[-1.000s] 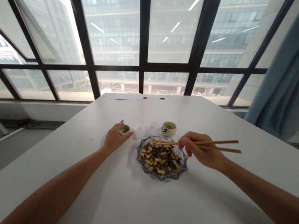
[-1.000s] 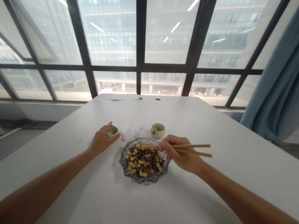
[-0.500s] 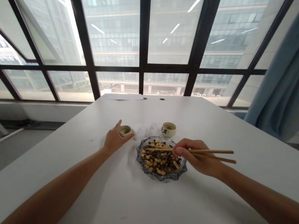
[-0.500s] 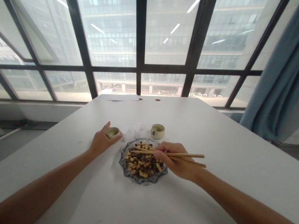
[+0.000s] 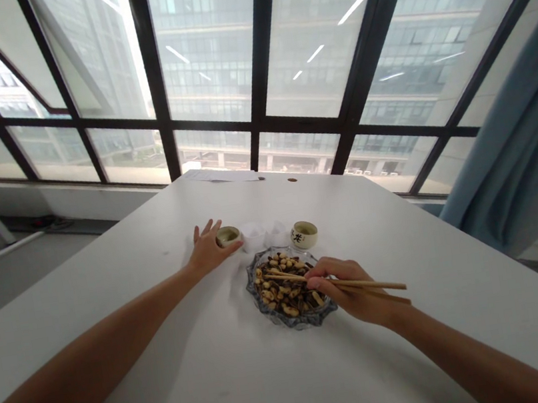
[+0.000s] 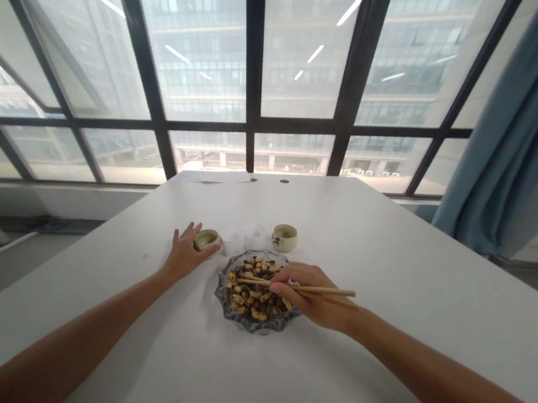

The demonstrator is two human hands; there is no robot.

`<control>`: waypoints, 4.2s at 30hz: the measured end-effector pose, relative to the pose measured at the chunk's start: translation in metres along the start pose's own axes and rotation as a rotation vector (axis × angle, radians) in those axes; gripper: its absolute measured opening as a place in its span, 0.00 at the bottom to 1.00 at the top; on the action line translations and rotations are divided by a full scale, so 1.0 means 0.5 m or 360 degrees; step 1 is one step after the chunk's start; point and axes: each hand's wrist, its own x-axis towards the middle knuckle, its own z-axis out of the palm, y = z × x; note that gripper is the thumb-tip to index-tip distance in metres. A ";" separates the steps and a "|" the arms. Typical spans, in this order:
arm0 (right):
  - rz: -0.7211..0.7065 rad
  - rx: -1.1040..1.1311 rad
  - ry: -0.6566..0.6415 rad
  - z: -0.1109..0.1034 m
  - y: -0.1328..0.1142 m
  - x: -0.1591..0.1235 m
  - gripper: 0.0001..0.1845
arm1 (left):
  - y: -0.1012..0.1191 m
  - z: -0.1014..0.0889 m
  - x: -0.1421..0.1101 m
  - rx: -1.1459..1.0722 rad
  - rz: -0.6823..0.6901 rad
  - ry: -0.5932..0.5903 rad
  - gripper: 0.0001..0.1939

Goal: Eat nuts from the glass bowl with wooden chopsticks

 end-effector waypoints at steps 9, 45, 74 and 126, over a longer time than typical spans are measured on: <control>0.0186 -0.0030 0.0044 -0.008 0.003 -0.003 0.20 | 0.010 -0.001 -0.007 0.0118 -0.0112 0.0077 0.28; 0.0448 0.0432 0.0389 0.001 0.027 0.004 0.29 | 0.005 -0.011 -0.008 -0.0140 -0.0105 -0.0084 0.35; -0.0185 -0.0094 0.0089 0.023 0.027 -0.011 0.15 | 0.018 -0.012 -0.010 -0.0155 -0.0054 -0.0085 0.30; -0.0661 -0.0290 0.0607 0.005 0.079 -0.015 0.09 | 0.014 -0.014 -0.018 -0.0025 0.0375 0.0183 0.32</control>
